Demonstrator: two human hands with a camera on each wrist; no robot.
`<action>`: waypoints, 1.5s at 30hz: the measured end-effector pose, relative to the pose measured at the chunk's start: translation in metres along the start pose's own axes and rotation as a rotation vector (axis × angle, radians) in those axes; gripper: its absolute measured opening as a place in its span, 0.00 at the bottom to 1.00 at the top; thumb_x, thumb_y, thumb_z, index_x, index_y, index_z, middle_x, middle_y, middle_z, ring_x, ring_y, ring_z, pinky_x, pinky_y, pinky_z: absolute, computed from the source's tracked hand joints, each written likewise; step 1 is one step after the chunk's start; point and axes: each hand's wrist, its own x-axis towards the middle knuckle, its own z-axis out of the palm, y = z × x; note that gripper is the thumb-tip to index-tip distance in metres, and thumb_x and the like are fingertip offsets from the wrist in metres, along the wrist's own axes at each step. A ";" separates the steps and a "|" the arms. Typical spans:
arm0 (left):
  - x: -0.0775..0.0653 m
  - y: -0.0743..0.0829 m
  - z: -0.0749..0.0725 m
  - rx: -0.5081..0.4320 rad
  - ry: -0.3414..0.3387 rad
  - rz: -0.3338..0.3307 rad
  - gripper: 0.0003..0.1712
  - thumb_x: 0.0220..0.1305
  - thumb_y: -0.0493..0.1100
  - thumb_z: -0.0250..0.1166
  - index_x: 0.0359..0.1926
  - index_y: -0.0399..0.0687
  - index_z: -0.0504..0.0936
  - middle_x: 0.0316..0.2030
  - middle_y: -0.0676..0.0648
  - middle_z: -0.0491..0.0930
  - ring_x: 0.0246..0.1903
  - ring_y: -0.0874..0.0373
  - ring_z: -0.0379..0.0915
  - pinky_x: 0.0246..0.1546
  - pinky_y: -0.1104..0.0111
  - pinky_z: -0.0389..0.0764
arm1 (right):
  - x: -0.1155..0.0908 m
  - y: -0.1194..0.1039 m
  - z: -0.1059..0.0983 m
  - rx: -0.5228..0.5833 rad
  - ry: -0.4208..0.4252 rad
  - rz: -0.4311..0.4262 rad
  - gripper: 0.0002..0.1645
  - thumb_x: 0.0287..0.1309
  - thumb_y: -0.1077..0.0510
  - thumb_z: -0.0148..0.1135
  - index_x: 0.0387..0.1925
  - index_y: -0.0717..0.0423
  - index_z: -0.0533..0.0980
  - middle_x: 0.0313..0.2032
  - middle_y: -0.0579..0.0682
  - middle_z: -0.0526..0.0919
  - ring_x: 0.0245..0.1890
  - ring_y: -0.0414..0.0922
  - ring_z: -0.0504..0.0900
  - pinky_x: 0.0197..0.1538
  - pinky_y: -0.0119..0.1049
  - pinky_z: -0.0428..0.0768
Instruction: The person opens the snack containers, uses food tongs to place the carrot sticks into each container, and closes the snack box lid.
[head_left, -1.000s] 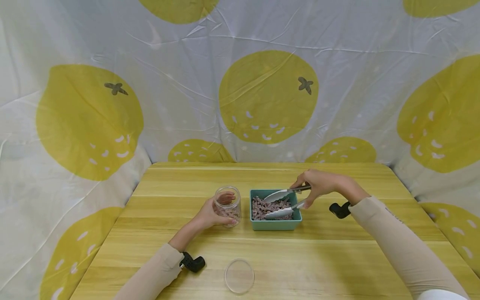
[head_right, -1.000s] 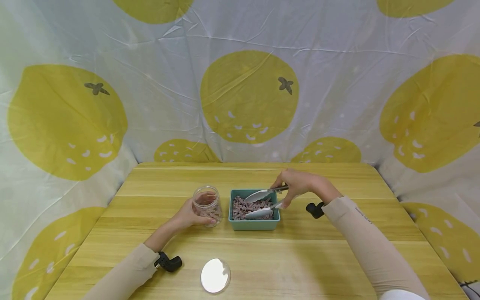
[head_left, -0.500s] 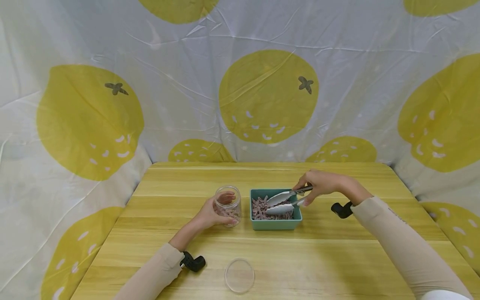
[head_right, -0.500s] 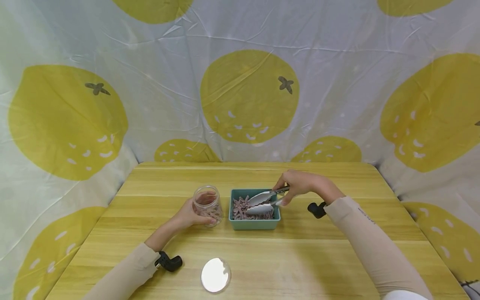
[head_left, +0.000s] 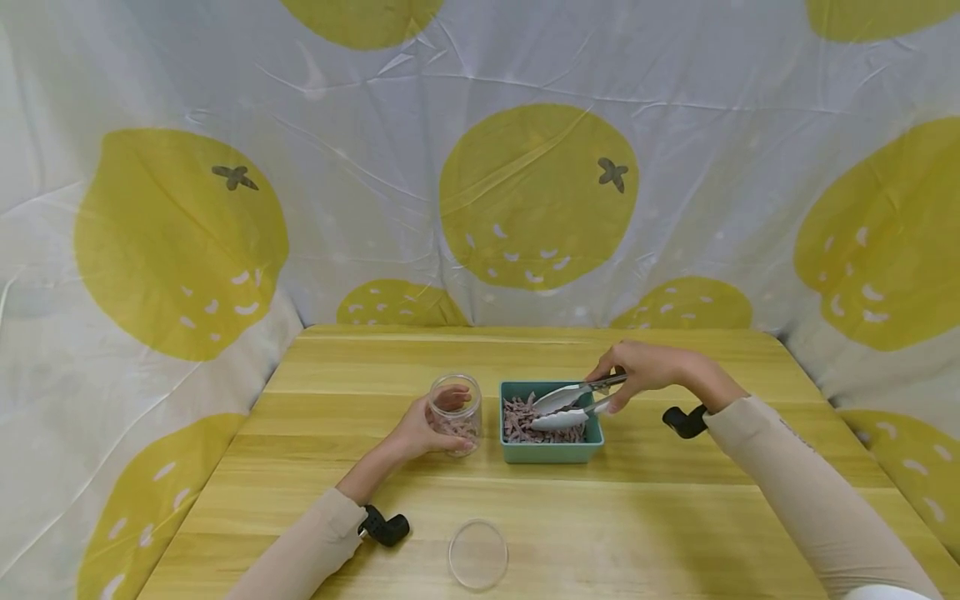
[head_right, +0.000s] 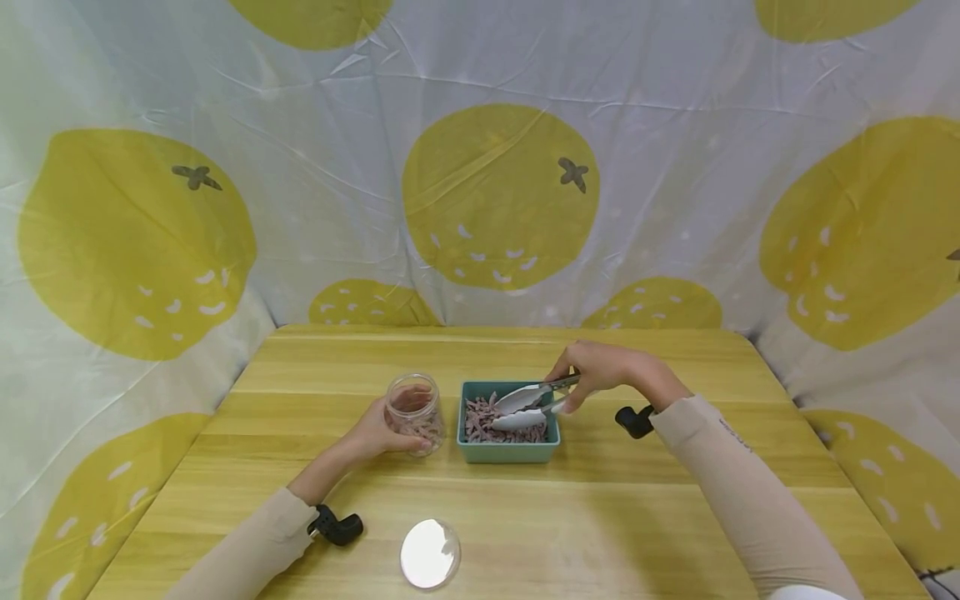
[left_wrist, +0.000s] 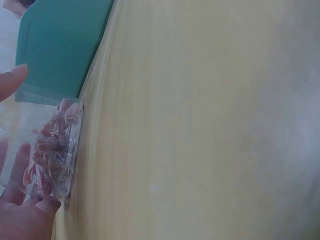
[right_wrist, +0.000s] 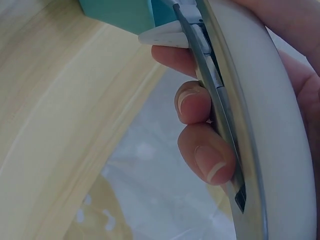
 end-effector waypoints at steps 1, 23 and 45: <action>0.000 0.000 0.000 0.002 0.000 0.004 0.46 0.45 0.27 0.79 0.66 0.36 0.69 0.62 0.33 0.73 0.64 0.39 0.67 0.62 0.65 0.69 | 0.000 0.000 0.000 -0.002 0.001 0.001 0.32 0.53 0.53 0.76 0.56 0.67 0.79 0.52 0.61 0.83 0.33 0.41 0.75 0.33 0.34 0.69; 0.001 -0.001 0.001 -0.013 0.003 -0.013 0.46 0.45 0.25 0.78 0.67 0.36 0.69 0.62 0.33 0.73 0.64 0.38 0.66 0.59 0.74 0.70 | 0.000 -0.005 0.006 -0.059 -0.003 -0.003 0.31 0.54 0.54 0.76 0.55 0.67 0.80 0.53 0.61 0.82 0.52 0.56 0.81 0.50 0.48 0.81; 0.001 -0.002 0.001 -0.032 -0.001 0.001 0.46 0.45 0.25 0.78 0.67 0.34 0.68 0.62 0.32 0.72 0.63 0.37 0.66 0.58 0.72 0.71 | -0.004 0.001 0.003 -0.008 -0.010 0.009 0.31 0.53 0.54 0.76 0.55 0.66 0.80 0.52 0.60 0.83 0.49 0.56 0.82 0.43 0.40 0.80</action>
